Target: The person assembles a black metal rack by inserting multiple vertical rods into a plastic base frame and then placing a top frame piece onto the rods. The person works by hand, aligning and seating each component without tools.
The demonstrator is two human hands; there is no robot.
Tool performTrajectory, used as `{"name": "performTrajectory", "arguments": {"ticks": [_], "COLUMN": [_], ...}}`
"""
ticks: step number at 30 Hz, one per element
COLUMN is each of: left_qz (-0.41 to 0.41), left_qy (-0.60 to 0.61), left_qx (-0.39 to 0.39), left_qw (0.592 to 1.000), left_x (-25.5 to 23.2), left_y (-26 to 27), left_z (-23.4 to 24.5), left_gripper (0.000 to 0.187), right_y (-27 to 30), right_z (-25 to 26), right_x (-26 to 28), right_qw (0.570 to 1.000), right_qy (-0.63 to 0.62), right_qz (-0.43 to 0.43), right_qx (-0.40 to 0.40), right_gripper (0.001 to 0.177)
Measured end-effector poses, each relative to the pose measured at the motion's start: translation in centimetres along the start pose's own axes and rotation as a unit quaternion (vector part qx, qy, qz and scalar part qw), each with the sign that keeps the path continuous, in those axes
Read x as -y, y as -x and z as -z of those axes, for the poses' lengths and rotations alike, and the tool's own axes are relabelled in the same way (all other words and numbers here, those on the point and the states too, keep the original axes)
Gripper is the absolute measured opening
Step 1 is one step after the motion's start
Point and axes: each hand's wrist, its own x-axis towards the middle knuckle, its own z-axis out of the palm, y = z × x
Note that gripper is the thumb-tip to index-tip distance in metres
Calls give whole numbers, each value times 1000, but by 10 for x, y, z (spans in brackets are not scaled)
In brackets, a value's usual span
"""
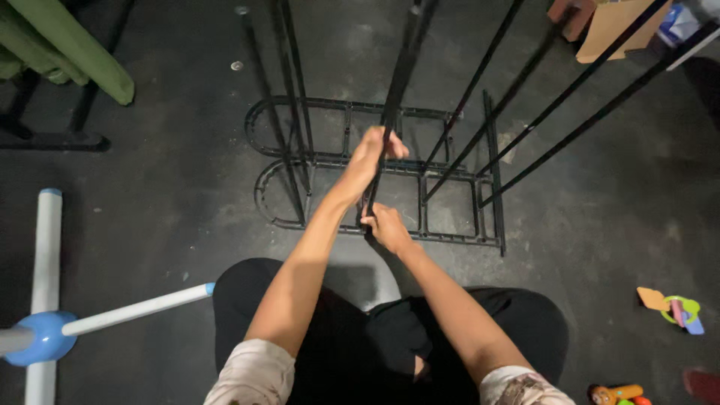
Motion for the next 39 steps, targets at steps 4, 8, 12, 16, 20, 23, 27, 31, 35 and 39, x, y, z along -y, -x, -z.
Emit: {"name": "performTrajectory", "arguments": {"ticks": [4, 8, 12, 16, 20, 23, 27, 31, 35, 39], "left_qz": [70, 145, 127, 138, 174, 192, 178, 156, 139, 159], "left_qy": [-109, -403, -627, -678, -649, -646, -640, -655, -634, -653], "left_qx": [-165, -86, 32, 73, 93, 105, 100, 85, 78, 95], "left_qw": [978, 900, 768, 719, 735, 731, 741, 734, 757, 734], "left_x": [57, 105, 129, 137, 142, 144, 142, 141, 143, 146], "left_y": [69, 138, 160, 151, 147, 145, 146, 145, 144, 143], "left_z": [46, 70, 54, 50, 57, 62, 61, 62, 64, 64], "left_gripper": [41, 37, 62, 38, 27, 26, 25, 25, 26, 26], "right_y": [3, 7, 10, 7, 14, 19, 21, 9, -1, 9], "right_z": [-2, -7, -8, -10, -11, -15, -17, -11, -8, -12], "right_x": [-3, -1, 0, 2, 5, 10, 14, 10, 7, 9], "right_qw": [999, 1000, 1000, 1000, 999, 998, 997, 998, 999, 998], "right_qy": [-34, -24, -10, 2, 5, 20, 32, 10, 5, 11], "right_qz": [5, 13, -5, -6, 0, -12, -30, -36, -25, -45], "right_qx": [6, -12, -23, -19, -37, -52, -59, -42, -41, -39], "right_gripper": [13, 13, 12, 11, 11, 11, 10, 8, 10, 10]}}
